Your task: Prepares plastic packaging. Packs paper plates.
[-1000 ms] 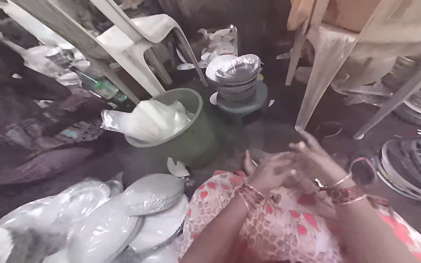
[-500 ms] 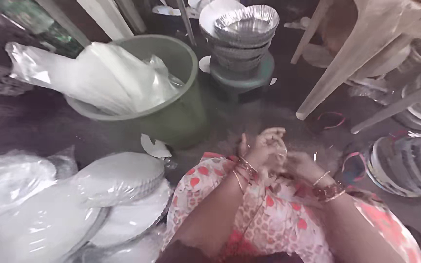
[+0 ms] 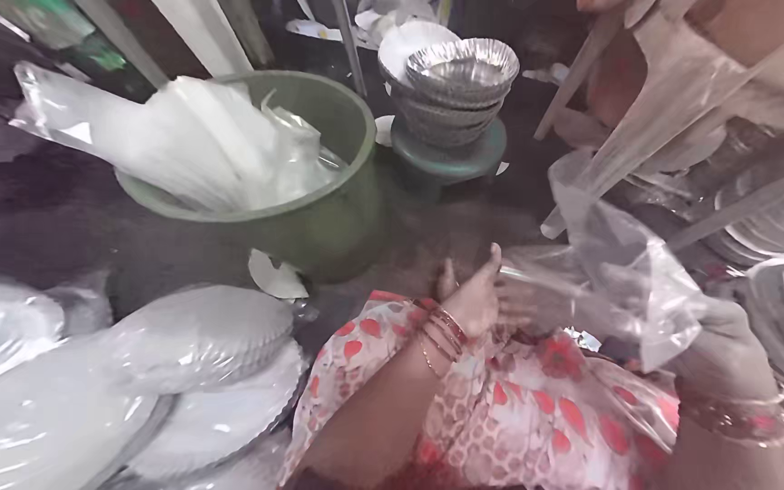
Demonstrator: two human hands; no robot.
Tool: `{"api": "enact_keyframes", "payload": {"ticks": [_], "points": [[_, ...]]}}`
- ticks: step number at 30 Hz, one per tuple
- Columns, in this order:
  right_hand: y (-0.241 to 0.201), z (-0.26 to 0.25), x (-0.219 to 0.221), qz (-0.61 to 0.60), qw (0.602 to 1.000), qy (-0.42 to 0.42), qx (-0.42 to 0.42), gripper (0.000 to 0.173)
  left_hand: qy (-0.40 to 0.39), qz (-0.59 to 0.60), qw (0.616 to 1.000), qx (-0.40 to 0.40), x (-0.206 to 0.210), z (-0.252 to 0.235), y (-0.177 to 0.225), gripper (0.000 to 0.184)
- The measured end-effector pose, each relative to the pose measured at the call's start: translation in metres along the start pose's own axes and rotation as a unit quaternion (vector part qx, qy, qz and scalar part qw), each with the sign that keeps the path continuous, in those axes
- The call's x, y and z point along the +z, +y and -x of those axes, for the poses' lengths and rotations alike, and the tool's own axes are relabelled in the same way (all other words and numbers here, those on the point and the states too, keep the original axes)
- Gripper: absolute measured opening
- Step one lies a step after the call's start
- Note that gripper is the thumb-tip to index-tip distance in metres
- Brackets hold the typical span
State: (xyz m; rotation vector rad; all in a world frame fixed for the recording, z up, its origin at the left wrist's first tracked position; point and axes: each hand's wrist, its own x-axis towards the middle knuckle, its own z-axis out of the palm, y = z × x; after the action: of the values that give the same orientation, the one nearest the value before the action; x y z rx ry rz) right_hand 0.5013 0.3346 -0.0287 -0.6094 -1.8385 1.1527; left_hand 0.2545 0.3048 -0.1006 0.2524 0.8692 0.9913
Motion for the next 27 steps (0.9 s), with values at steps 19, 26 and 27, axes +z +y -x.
{"api": "enact_keyframes", "payload": {"ticks": [19,26,27], "points": [[0.054,0.006,-0.011,0.307,0.907,0.229,0.174,0.075,0.246,-0.327,0.881,0.236,-0.006,-0.007,-0.005,0.031],[0.057,0.012,0.088,0.247,0.969,-0.023,-0.002,0.053,0.206,-0.399,0.839,0.307,0.002,-0.003,-0.013,0.013],[0.061,0.016,0.1,0.192,0.981,0.008,0.021,0.048,0.206,-0.4,0.837,0.313,0.001,-0.004,-0.016,0.011]]}}
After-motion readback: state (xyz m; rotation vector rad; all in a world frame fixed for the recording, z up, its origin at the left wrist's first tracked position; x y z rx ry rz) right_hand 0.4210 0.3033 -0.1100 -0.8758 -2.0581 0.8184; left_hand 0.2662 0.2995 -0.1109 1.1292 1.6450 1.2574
